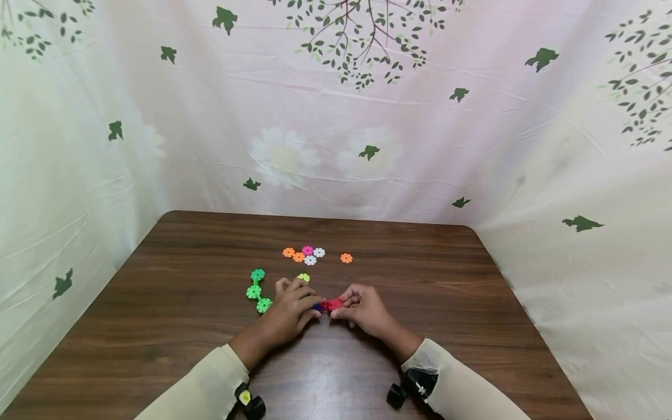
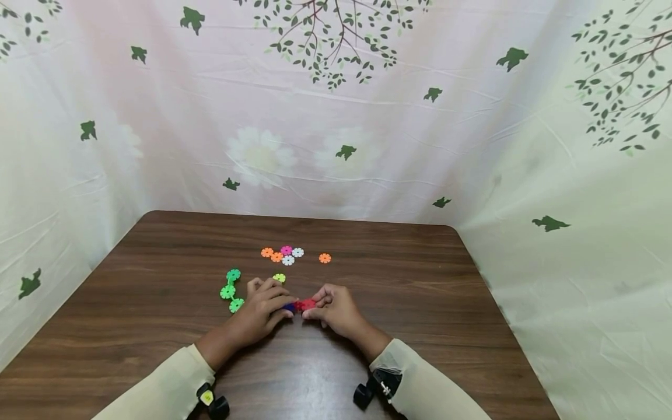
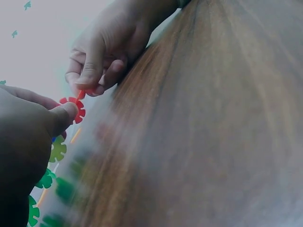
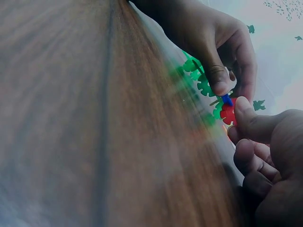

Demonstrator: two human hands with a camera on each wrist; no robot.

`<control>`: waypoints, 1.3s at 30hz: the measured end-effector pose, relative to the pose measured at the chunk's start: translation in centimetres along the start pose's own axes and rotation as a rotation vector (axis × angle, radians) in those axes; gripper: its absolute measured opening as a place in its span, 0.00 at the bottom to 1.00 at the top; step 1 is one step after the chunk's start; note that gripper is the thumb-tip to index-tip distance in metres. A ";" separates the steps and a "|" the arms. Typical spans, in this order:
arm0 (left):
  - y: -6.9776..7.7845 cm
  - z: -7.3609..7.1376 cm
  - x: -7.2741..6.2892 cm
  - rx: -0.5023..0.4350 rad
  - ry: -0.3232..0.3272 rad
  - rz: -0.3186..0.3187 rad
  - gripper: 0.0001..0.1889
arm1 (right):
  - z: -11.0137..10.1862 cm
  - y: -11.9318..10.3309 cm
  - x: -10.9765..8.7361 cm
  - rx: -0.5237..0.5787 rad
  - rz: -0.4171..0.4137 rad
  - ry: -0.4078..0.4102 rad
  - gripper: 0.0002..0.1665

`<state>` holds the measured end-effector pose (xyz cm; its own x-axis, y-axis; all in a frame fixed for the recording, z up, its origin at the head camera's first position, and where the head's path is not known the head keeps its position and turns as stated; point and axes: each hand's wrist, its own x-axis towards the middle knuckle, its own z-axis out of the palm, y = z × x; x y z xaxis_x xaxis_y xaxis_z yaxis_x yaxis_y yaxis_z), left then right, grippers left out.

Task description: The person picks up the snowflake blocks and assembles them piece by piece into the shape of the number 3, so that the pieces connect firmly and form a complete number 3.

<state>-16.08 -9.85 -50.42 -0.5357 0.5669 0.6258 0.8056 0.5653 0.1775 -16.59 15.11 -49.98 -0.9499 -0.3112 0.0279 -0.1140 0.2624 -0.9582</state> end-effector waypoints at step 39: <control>0.5 -0.5 0.0 0.035 -0.122 0.015 0.16 | -2.8 -0.3 2.2 -0.014 0.007 -0.361 0.25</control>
<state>-15.51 -9.89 -49.94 -0.5520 0.6429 0.5310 0.8056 0.5755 0.1407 -19.46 16.94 -48.88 -0.7869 -0.6115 -0.0834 -0.1141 0.2770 -0.9541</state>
